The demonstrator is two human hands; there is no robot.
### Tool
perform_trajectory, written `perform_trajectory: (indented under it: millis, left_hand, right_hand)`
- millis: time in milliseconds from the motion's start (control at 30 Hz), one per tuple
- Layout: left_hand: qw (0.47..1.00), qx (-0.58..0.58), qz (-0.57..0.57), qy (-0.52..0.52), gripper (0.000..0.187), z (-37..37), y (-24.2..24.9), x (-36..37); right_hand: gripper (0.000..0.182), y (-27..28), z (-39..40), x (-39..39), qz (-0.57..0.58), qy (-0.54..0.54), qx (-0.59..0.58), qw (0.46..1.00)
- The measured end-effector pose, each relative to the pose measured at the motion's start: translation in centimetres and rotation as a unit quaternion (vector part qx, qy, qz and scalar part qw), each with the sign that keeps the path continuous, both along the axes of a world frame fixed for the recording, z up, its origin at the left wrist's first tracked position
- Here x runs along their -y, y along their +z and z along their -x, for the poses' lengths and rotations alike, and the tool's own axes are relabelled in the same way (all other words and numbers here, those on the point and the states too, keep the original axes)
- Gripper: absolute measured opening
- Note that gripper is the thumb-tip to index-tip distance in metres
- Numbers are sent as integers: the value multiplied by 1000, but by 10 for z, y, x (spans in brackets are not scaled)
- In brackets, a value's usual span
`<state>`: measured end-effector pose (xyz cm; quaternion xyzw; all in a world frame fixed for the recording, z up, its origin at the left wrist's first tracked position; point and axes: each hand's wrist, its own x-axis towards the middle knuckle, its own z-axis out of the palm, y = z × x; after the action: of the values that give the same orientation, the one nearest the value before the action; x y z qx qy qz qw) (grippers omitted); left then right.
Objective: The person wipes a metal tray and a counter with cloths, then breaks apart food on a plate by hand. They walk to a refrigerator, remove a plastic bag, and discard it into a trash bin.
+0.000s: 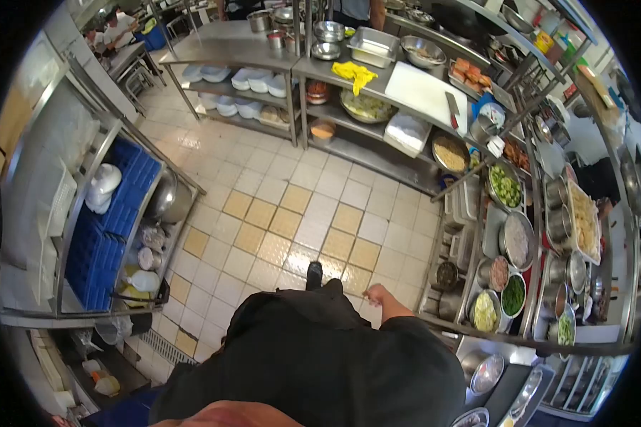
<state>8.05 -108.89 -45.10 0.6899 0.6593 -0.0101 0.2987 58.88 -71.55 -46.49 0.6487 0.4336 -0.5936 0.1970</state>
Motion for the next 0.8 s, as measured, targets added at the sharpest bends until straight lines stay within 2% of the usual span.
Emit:
perform_trajectory:
  millis: [33,67,100,133,167,200,233,267,300,333,367,400,467,500,533,567,600,633,667,700,733,767,800]
  left_hand:
    - [997,-3,-71,17,23,3,6,0]
    - [990,-4,-139,32,23,9,9,-9]
    - [996,-31,-80,34,25,16,14,-23]
    - [998,-55,-16,36,26,23,13,-32]
    - [995,-78,48,38,28,28,11,-42]
    - [991,-20,69,110,30,34,-13,-42]
    - [993,10,-2,115,30,35,-20,-59]
    - [989,40,-75,120,31,35,-30,-89]
    - [979,71,-148,123,32,35,-33,-114]
    - [952,125,-85,265,33,36,-41,-131]
    - [901,175,-17,398,34,33,-49,-153]
    - [825,219,53,519,35,34,-51,-175]
    - [811,244,110,520,36,51,-63,-215]
    - [803,255,139,520,36,60,-67,-235]
    - [823,238,151,494,36,74,-62,-250]
    - [858,204,160,444,36,89,-40,-273]
    - [891,168,167,388,36,107,-13,-290]
    - [910,143,175,349,36,124,18,-312]
    - [922,126,176,320,36,141,48,-337]
    - [914,133,212,319,36,162,54,-364]
    - [904,142,247,318,37,179,58,-393]
    - [893,151,283,316,37,196,53,-417]
    - [880,158,320,314,38,216,46,-439]
  right_hand:
    - [25,-2,22,-43,-153,266,-31,951]
    - [24,0,48,-91,-290,506,-55,811]
    - [25,-19,68,-130,-394,602,-38,693]
    - [24,2,102,-166,-358,589,-38,723]
    - [24,25,132,-194,-319,505,-39,801]
    - [21,44,160,-219,-405,544,-62,732]
    - [20,55,191,-243,-465,603,-42,647]
    - [19,56,217,-261,-460,484,-134,733]
    - [19,53,242,-277,-443,349,-220,796]
    - [22,90,268,-278,-352,218,-222,883]
    - [24,138,291,-276,-250,78,-217,940]
    - [24,139,302,-284,-238,77,-235,939]
    - [23,139,316,-291,-216,75,-273,935]
    - [25,126,313,-297,-222,122,-249,935]
    - [27,101,303,-303,-227,169,-227,932]
    - [29,67,281,-310,-371,283,-284,837]
    - [31,29,250,-316,-497,383,-328,706]
    - [31,-1,222,-325,-388,549,-174,719]
    - [29,3,197,-323,-329,601,-72,725]
    - [22,-49,149,-324,-286,530,9,798]
    - [21,-37,122,-326,-131,361,69,921]
    - [24,66,139,-321,-49,18,151,987]
    - [26,103,136,-322,-60,-73,126,987]
